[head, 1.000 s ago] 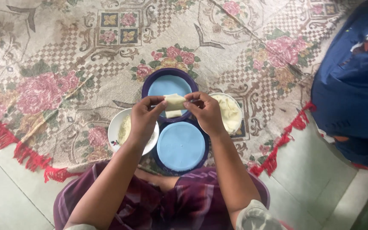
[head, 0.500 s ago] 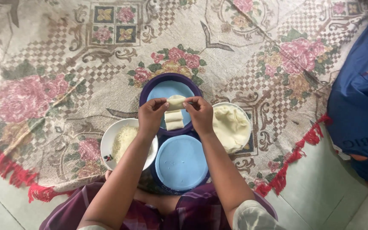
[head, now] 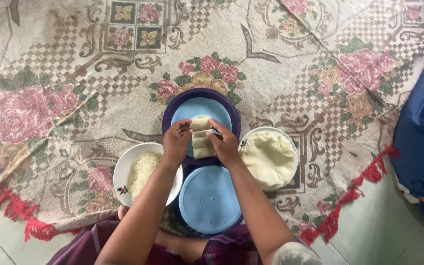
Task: The person sits on the floor and rolls a white dough-like substance into a cylindrical shape using both hands. They then place the rolled item onto a blue plate. Finally, they pick up a handful of shredded white material from a bowl and crumble it with their hands.
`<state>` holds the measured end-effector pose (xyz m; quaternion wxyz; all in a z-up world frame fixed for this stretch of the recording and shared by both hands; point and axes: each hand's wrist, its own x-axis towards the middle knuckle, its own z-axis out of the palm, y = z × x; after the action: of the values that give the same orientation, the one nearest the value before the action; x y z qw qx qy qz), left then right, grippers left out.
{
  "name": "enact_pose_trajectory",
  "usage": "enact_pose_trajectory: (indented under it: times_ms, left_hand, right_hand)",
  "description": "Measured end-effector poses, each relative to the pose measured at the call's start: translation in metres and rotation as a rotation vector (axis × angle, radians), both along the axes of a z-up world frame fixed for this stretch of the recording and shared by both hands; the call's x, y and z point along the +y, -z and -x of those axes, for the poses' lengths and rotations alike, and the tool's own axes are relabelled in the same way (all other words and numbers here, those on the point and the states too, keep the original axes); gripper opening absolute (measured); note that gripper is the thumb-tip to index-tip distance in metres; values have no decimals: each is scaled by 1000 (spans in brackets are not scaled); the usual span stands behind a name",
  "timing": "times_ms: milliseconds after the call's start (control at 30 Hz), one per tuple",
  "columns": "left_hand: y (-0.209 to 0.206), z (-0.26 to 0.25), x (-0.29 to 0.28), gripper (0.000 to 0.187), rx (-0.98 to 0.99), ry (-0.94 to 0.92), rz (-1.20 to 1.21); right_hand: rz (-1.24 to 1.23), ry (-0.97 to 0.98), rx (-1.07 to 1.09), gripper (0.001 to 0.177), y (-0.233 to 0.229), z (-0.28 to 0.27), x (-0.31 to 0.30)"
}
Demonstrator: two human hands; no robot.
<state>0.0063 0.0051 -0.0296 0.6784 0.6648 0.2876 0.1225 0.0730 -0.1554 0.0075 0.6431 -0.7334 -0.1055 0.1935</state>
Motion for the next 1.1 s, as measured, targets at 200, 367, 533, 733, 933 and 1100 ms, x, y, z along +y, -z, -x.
enact_pose_trajectory:
  times_ms: [200, 367, 533, 733, 933, 1100]
  left_hand:
    - [13, -6, -6, 67, -140, 104, 115]
    - [-8, -14, -6, 70, -48, 141, 96]
    - [-24, -15, -3, 69, 2, 170, 80]
    - [-18, -19, -5, 68, 41, 180, 99]
    - [-7, -19, -6, 68, 106, 181, 93]
    - [-6, -20, -8, 64, 153, 157, 62]
  right_hand:
    - [125, -186, -44, 59, 14, -12, 1]
    - [201, -275, -36, 67, 11, -16, 4]
    - [211, -345, 14, 70, 8, -18, 10]
    - [299, -361, 28, 73, 17, -21, 11]
    - [362, -378, -6, 78, 17, -21, 9]
    - [345, -370, -24, 78, 17, -21, 9]
